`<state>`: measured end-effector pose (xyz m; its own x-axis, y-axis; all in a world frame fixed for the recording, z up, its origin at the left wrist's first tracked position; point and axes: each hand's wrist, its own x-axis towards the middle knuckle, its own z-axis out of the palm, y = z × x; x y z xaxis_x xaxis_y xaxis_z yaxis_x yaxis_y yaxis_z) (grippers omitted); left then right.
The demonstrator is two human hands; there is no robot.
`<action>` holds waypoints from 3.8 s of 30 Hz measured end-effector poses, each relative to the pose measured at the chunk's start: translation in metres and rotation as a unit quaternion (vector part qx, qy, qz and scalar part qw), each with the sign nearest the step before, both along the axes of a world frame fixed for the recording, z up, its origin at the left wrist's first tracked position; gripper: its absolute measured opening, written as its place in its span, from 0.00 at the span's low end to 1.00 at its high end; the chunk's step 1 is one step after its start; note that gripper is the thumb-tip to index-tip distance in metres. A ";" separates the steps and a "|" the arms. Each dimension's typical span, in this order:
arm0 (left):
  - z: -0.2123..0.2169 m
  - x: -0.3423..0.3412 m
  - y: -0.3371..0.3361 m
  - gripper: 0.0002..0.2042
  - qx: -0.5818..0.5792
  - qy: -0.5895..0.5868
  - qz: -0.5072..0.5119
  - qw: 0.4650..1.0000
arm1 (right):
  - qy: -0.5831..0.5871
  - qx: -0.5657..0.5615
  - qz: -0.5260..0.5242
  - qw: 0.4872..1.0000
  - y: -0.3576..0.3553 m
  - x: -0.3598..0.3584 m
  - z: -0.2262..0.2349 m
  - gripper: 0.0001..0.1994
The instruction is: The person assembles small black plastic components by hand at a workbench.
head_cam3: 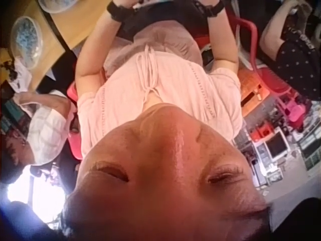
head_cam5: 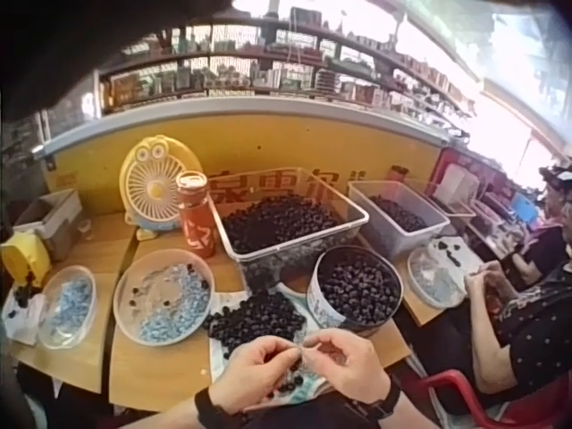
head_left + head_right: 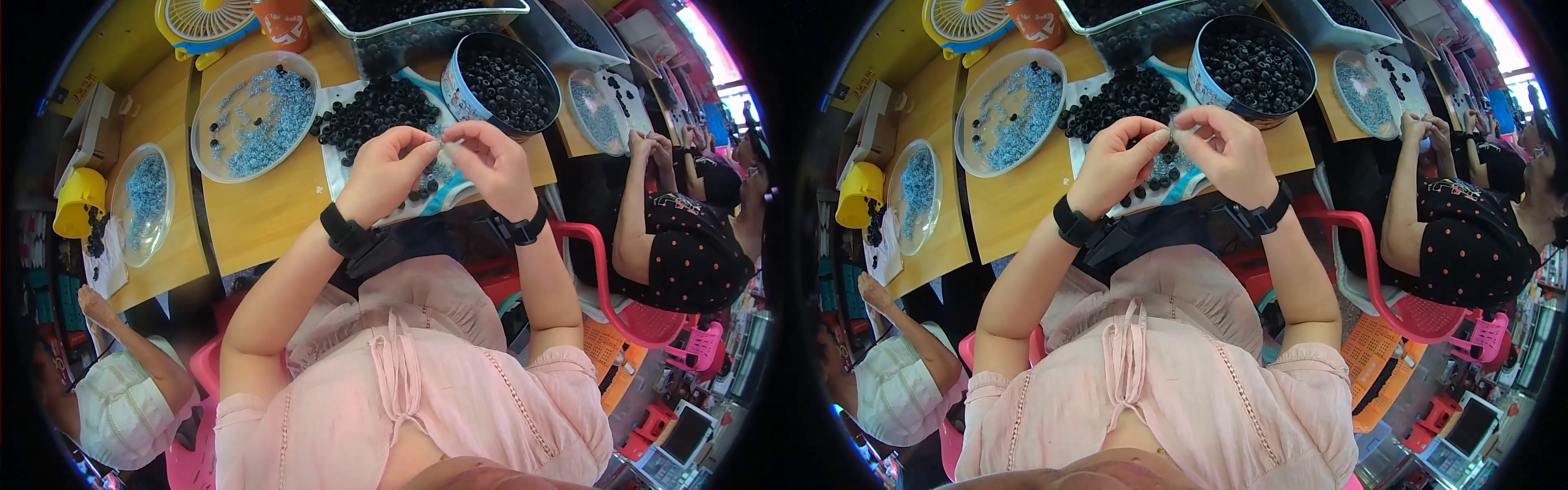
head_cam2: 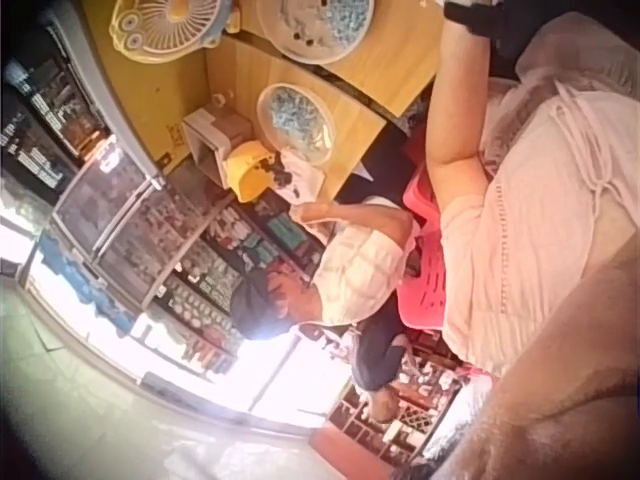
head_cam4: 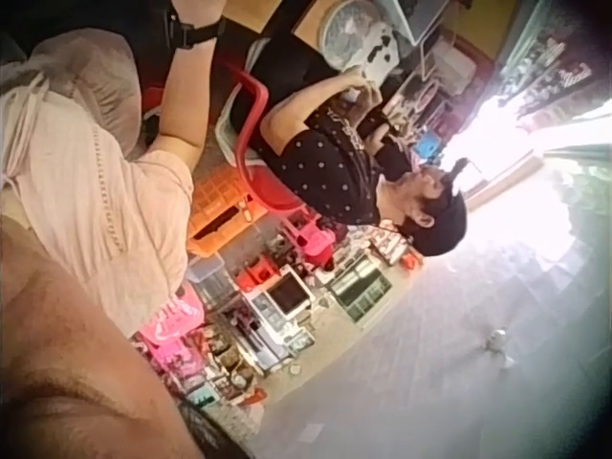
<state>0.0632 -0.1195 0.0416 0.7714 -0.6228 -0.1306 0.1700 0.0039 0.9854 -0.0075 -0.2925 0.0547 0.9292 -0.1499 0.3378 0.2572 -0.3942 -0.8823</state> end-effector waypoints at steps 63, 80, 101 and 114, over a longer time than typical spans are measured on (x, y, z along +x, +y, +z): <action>0.004 -0.017 -0.002 0.09 0.095 -0.417 -0.002 0.904 | 0.253 0.334 0.092 0.903 0.010 -0.013 -0.013 0.24; 0.007 -0.020 0.009 0.11 -0.099 0.294 -0.124 0.943 | -0.175 -0.218 0.016 0.960 0.004 -0.011 -0.024 0.06; -0.003 -0.003 0.007 0.10 -0.075 0.271 -0.049 0.958 | -0.013 -0.086 -0.072 0.994 0.000 -0.014 -0.025 0.09; -0.004 -0.007 0.034 0.17 -0.264 0.376 -0.024 0.888 | 0.003 0.148 -0.054 0.988 0.026 -0.005 -0.021 0.06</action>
<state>0.0559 -0.0857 0.0380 0.5603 -0.7801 -0.2783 0.7921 0.4065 0.4554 -0.0121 -0.2667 0.0335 0.9039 -0.3402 0.2594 0.2223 -0.1445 -0.9642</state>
